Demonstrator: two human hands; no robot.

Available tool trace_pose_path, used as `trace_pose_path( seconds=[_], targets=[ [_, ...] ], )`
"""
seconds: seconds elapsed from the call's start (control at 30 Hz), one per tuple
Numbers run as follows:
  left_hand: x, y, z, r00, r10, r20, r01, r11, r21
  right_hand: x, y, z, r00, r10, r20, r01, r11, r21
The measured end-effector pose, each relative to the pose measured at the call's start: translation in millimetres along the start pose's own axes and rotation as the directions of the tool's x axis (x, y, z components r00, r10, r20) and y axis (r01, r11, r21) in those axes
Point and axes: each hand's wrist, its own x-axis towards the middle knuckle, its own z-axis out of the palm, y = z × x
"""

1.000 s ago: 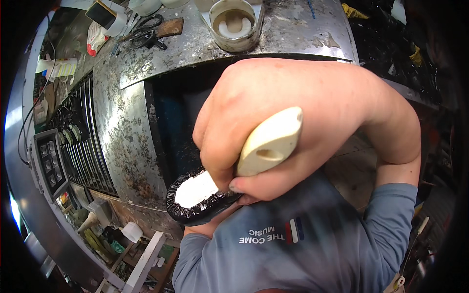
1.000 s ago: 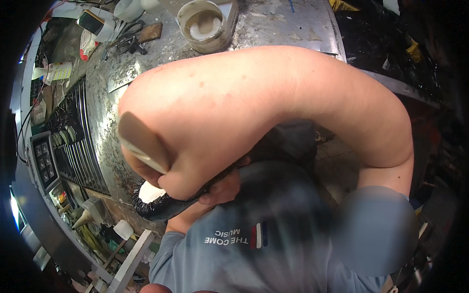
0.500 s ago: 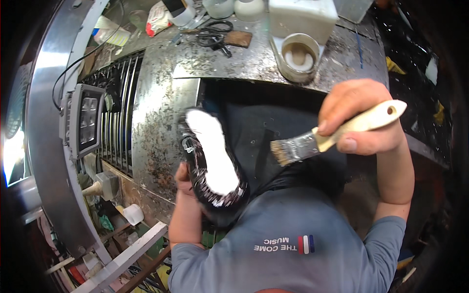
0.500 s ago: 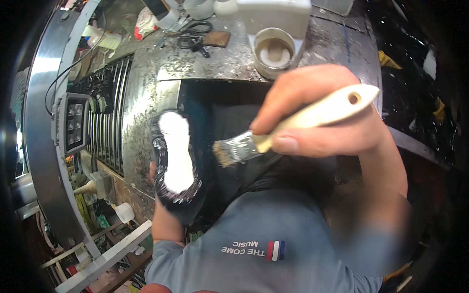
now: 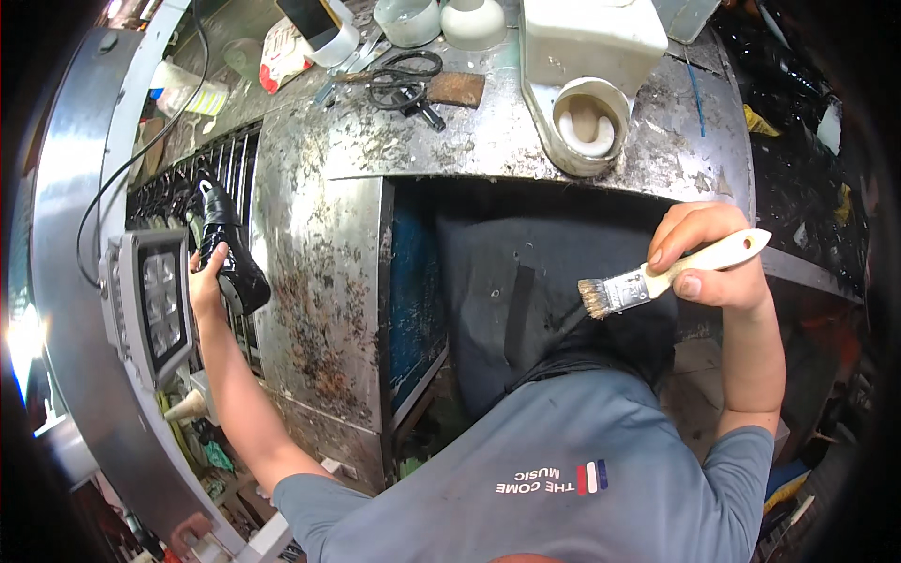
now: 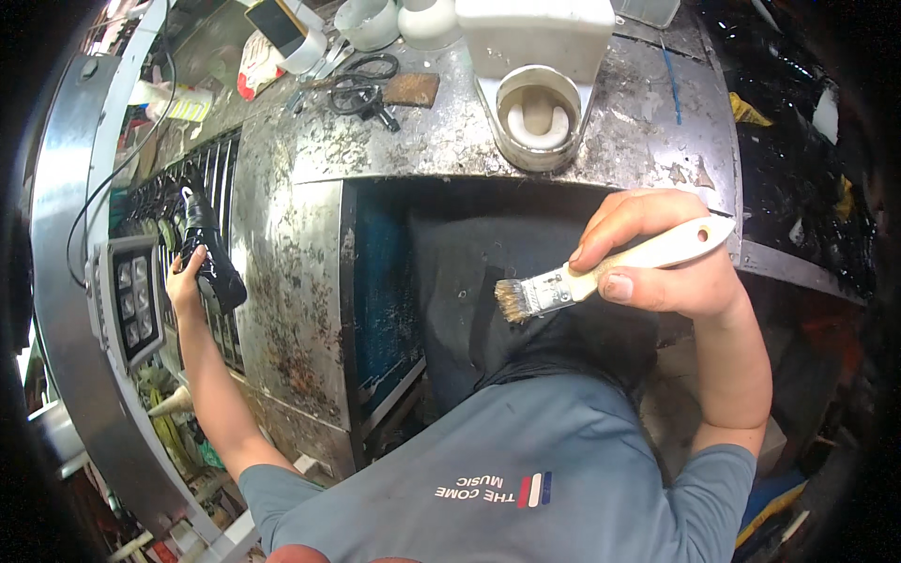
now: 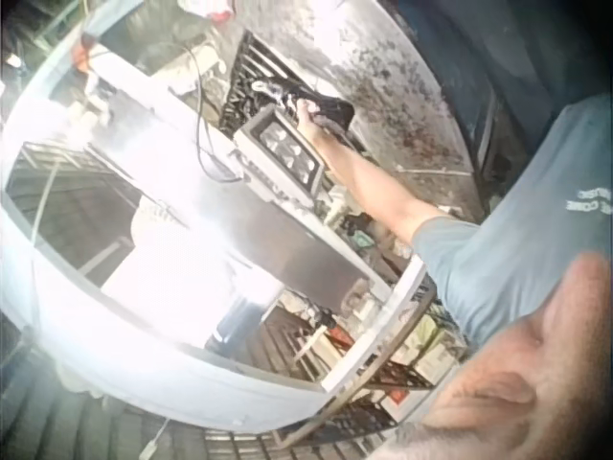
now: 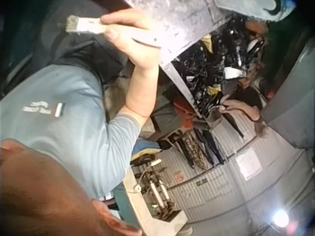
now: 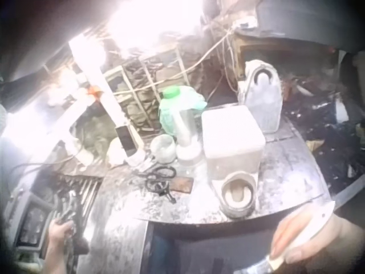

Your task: The person repeatedly applies a white substance to the sole of a black shoe using a paintbrush. They dip the brush into a container on the workbench and carefully coat the sole, then place the shoe on a nearby shelf before picking up another shoe to repeat the process.

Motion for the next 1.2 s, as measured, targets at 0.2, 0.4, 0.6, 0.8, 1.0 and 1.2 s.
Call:
trace_pose_path(
  seconds=[0.2,0.4,0.6,0.8,1.0,1.2],
  targets=[
    [154.1,-59.2,-2.2,0.985,0.111,-0.134,-0.052,0.924,0.378,8.9,-5.2,-0.2,0.987,0.116,-0.110,-0.125,0.989,-0.080],
    [224.1,-79.8,25.0,0.963,0.252,-0.097,-0.089,0.635,0.767,6.4,5.0,-5.9,0.984,0.114,-0.137,-0.129,0.986,-0.106],
    [241.7,-122.1,-2.7,0.946,0.282,-0.160,-0.064,0.645,0.761,7.3,7.8,-7.3,0.974,0.128,-0.186,-0.142,0.988,-0.064],
    [149.2,-71.6,40.3,0.889,0.411,-0.201,-0.134,0.653,0.745,-57.7,-4.8,-24.5,0.781,0.119,-0.613,-0.145,0.989,0.008],
    [82.7,-128.0,-6.2,0.775,0.614,-0.150,-0.392,0.654,0.648,-106.8,15.6,-150.8,0.298,-0.409,-0.863,-0.133,0.877,-0.462],
    [-79.8,-109.8,14.8,0.830,0.548,-0.104,-0.453,0.771,0.447,-102.4,49.2,-247.5,0.380,-0.741,-0.554,-0.770,0.078,-0.633]
  ],
)
